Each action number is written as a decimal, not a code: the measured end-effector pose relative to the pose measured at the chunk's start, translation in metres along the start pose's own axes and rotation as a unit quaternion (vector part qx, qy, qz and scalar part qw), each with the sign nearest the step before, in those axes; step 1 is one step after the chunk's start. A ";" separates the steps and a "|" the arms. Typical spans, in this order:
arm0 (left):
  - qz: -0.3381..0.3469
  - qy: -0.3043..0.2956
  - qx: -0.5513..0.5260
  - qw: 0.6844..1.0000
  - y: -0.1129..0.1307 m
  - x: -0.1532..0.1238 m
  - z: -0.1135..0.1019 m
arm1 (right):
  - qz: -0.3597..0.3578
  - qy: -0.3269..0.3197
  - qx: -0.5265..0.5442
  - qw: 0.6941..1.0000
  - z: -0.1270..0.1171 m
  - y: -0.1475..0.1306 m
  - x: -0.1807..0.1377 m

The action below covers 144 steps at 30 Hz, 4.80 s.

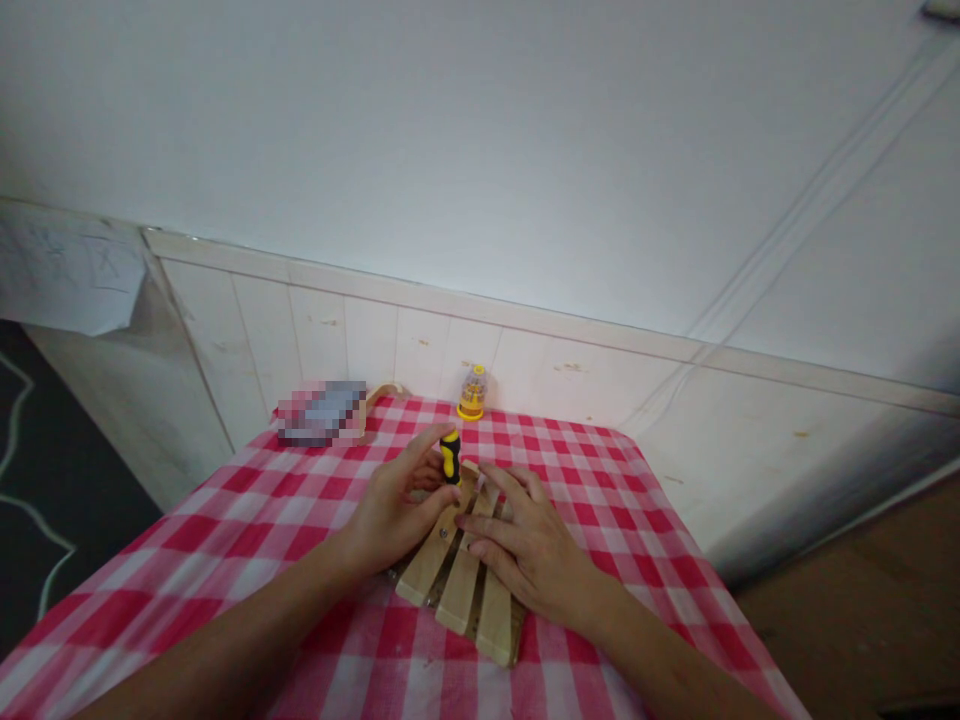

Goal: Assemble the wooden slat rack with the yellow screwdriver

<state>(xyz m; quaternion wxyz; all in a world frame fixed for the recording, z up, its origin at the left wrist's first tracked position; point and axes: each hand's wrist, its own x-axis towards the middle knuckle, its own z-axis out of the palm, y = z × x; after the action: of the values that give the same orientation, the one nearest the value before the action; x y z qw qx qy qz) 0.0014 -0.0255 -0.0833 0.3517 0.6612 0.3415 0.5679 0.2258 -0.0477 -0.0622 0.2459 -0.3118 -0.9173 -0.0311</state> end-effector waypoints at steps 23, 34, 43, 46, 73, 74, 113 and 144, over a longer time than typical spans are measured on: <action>0.039 -0.059 0.097 0.993 0.009 -0.011 -0.015 | -0.017 0.000 -0.004 1.000 -0.001 0.001 0.002; 0.027 -0.075 0.110 0.991 0.013 -0.009 -0.015 | -0.015 0.014 -0.007 1.000 -0.001 -0.001 0.002; 0.021 -0.083 0.101 0.991 0.020 -0.007 -0.014 | -0.013 0.006 -0.007 1.000 0.001 0.001 0.001; 0.021 -0.083 0.098 0.992 0.020 -0.007 -0.013 | -0.015 0.008 0.000 1.000 0.001 0.000 0.001; 0.106 0.122 -0.049 0.986 0.073 0.120 0.041 | 0.031 -0.002 0.012 0.999 0.005 0.002 -0.008; 0.099 0.110 -0.055 0.987 0.065 0.111 0.038 | 0.030 -0.002 0.013 0.999 0.006 0.003 -0.008; -0.098 -0.011 0.016 0.995 -0.009 0.014 -0.001 | 0.042 -0.064 0.048 0.996 -0.008 -0.001 -0.002; -0.066 -0.155 0.004 0.986 -0.004 0.014 -0.013 | 0.026 -0.029 0.039 0.998 -0.007 -0.002 -0.002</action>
<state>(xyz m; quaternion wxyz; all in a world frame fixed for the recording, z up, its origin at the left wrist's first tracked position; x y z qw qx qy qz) -0.0103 -0.0103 -0.0784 0.4341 0.7190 0.3279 0.4325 0.2290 -0.0517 -0.0571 0.2319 -0.3263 -0.9162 0.0205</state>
